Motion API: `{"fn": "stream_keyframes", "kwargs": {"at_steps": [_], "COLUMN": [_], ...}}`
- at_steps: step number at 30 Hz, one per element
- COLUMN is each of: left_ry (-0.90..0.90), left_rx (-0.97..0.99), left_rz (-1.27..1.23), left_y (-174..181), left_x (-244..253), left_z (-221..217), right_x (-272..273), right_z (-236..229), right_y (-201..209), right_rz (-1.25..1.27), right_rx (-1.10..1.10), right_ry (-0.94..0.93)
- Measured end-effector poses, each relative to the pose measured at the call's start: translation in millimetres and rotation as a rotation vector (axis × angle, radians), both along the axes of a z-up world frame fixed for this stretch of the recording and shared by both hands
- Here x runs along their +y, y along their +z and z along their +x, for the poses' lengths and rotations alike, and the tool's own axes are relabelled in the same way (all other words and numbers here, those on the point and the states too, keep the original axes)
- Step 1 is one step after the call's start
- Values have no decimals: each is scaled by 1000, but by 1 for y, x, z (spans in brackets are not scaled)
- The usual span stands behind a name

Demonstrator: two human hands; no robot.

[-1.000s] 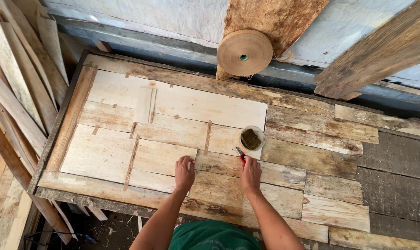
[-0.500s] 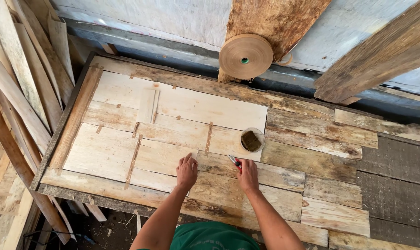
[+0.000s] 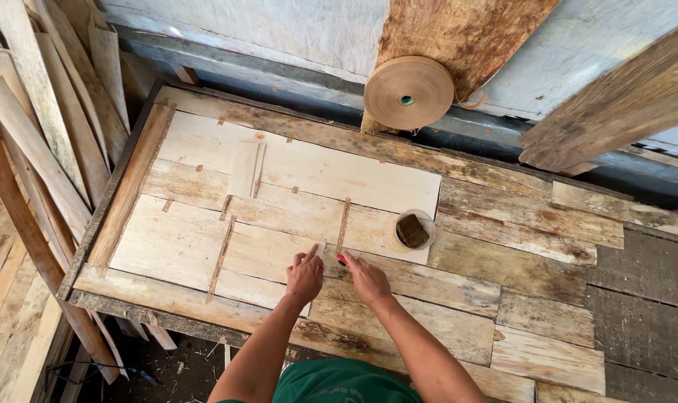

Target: The person is assembling thin wood strips into a larger panel by applying adhesive tape and glue.

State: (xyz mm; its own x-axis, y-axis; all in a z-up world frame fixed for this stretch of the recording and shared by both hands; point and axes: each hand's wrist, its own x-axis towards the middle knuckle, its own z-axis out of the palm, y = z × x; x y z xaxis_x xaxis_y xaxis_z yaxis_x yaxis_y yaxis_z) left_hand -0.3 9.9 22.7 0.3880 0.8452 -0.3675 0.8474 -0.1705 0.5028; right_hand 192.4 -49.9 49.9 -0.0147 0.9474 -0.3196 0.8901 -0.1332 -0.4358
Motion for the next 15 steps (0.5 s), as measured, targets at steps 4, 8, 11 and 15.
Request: {"fn": "stream_keyframes", "kwargs": {"at_steps": [4, 8, 11, 15], "left_ry": [7, -9, -18, -26], "left_rx": [-14, 5, 6, 19], "left_rz": [1, 15, 23, 22], "left_y": [1, -1, -1, -1], "left_x": [-1, 0, 0, 1], "left_z": [0, 0, 0, 1], "right_x": [2, 6, 9, 11], "right_z": [-1, -2, -3, -2], "right_y": [-21, -13, -4, -8], "right_rz": [22, -13, -36, -52], "right_rx": [-105, -136, -149, -161], "right_ry": [61, 66, 75, 79]}}
